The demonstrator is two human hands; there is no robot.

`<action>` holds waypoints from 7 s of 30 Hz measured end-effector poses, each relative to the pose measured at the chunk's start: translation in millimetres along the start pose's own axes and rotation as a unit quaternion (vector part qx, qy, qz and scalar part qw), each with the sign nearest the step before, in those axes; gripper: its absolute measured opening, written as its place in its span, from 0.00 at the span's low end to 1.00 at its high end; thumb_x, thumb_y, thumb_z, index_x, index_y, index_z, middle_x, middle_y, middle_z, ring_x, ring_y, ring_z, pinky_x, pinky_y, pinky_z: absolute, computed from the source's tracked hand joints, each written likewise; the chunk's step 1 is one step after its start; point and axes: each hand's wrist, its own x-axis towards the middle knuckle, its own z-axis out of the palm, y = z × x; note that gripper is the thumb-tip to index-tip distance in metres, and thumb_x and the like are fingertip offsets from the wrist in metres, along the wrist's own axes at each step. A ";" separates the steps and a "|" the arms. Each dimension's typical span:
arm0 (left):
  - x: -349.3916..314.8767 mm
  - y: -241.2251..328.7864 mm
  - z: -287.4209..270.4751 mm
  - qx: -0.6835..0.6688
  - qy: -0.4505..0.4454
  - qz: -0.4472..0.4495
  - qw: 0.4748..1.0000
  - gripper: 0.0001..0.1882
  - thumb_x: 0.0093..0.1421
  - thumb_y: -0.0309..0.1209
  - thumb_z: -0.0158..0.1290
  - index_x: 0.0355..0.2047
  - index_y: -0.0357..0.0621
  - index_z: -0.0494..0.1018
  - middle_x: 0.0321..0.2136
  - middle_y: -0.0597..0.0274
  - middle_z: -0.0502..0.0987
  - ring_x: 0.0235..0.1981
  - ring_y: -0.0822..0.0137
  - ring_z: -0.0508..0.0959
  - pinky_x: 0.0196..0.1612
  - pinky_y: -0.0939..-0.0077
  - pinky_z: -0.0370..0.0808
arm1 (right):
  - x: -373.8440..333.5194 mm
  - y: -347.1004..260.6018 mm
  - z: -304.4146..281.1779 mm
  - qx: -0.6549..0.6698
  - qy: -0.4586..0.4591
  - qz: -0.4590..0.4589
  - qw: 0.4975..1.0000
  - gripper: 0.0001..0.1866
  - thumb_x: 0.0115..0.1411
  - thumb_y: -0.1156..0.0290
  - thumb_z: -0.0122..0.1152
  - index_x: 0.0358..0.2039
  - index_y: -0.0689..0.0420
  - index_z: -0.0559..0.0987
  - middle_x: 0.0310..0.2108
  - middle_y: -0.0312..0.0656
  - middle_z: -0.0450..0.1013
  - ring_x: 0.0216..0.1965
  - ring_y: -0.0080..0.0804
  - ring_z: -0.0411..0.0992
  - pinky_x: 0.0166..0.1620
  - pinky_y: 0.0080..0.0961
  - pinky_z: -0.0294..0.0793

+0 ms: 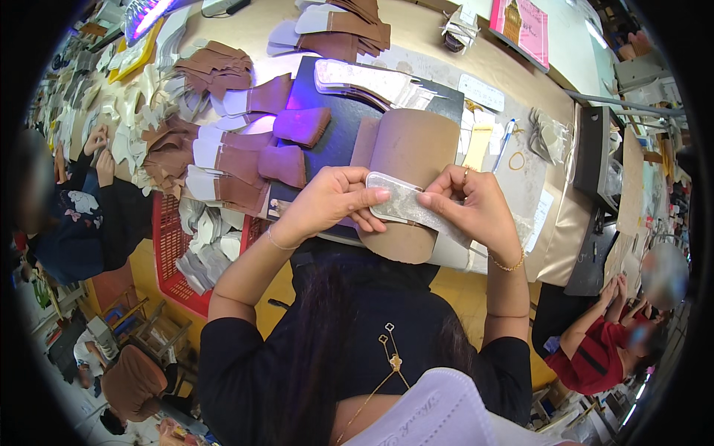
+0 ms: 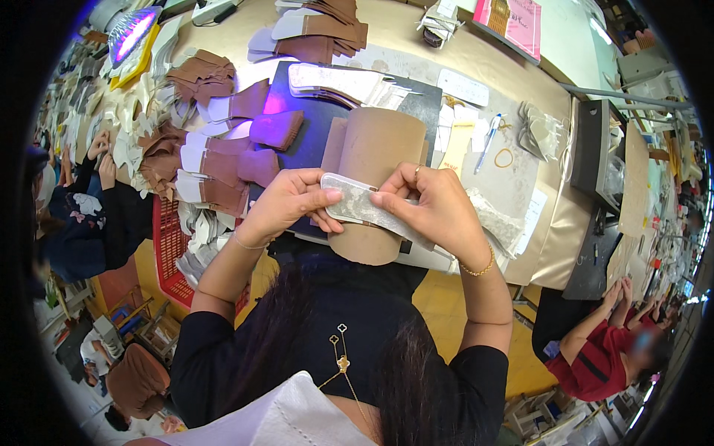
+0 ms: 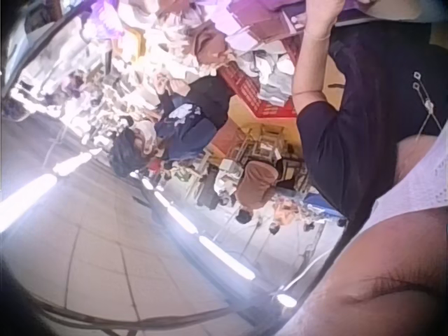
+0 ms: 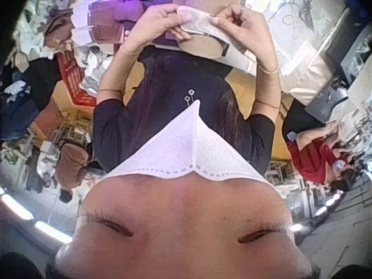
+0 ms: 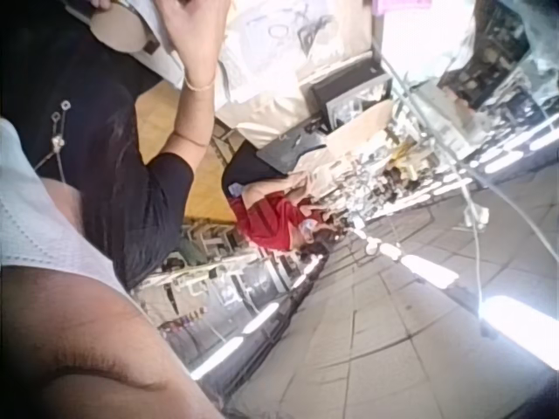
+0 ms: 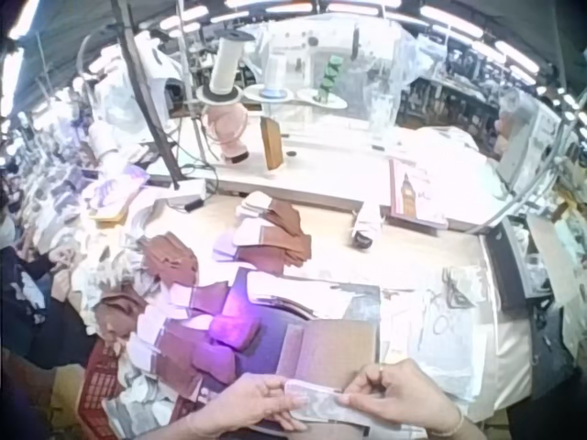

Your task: The person repeatedly picks up a white mask blank and a brown fabric piece, aligns them, and presses them together by hand. The person places each assembled unit on the table and continues the same process with additional blanks and fabric pieces.

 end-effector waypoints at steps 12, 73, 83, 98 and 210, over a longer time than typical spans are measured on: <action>-1.8 -8.2 -14.8 -0.039 0.001 -0.005 0.999 0.18 0.66 0.36 0.52 0.45 0.29 0.72 0.34 0.53 0.80 0.27 0.65 0.83 0.30 0.80 0.80 | -16.6 28.2 -20.3 0.119 -0.004 -0.012 0.993 0.20 0.48 0.70 0.75 0.40 0.59 0.77 0.22 0.29 0.71 0.26 0.14 0.68 0.32 0.15 0.67; 104.3 62.9 -181.6 0.416 0.242 0.104 0.870 0.23 0.58 0.39 0.61 0.48 0.36 0.74 0.24 0.62 0.77 0.15 0.74 0.76 0.16 0.80 0.69 | -98.4 185.3 -23.9 -0.407 0.391 -0.055 0.824 0.13 0.49 0.78 0.66 0.37 0.57 0.79 0.39 0.40 0.74 0.43 0.40 0.72 0.48 0.36 0.67; 14.3 43.2 -248.7 0.597 0.398 -0.026 0.696 0.18 0.48 0.40 0.67 0.29 0.35 0.79 0.22 0.54 0.78 0.24 0.67 0.77 0.32 0.70 0.74 | -104.9 166.4 -47.3 -0.425 0.206 0.083 0.877 0.12 0.58 0.78 0.58 0.44 0.60 0.72 0.32 0.44 0.74 0.32 0.42 0.73 0.43 0.34 0.67; 29.4 2.8 -232.8 0.497 0.584 0.007 0.641 0.31 0.41 0.36 0.71 0.42 0.35 0.69 0.36 0.43 0.79 0.40 0.49 0.80 0.45 0.62 0.74 | -103.5 145.4 -65.1 -0.222 0.128 0.146 0.955 0.21 0.56 0.80 0.62 0.50 0.63 0.70 0.35 0.44 0.72 0.25 0.37 0.70 0.32 0.28 0.70; 12.7 -8.7 -20.1 -0.020 0.012 -0.017 1.000 0.14 0.63 0.34 0.56 0.39 0.32 0.74 0.26 0.56 0.80 0.21 0.71 0.81 0.25 0.84 0.76 | -12.3 62.3 -4.2 0.181 0.063 -0.030 0.981 0.24 0.51 0.76 0.71 0.48 0.58 0.72 0.27 0.32 0.71 0.29 0.18 0.71 0.36 0.16 0.72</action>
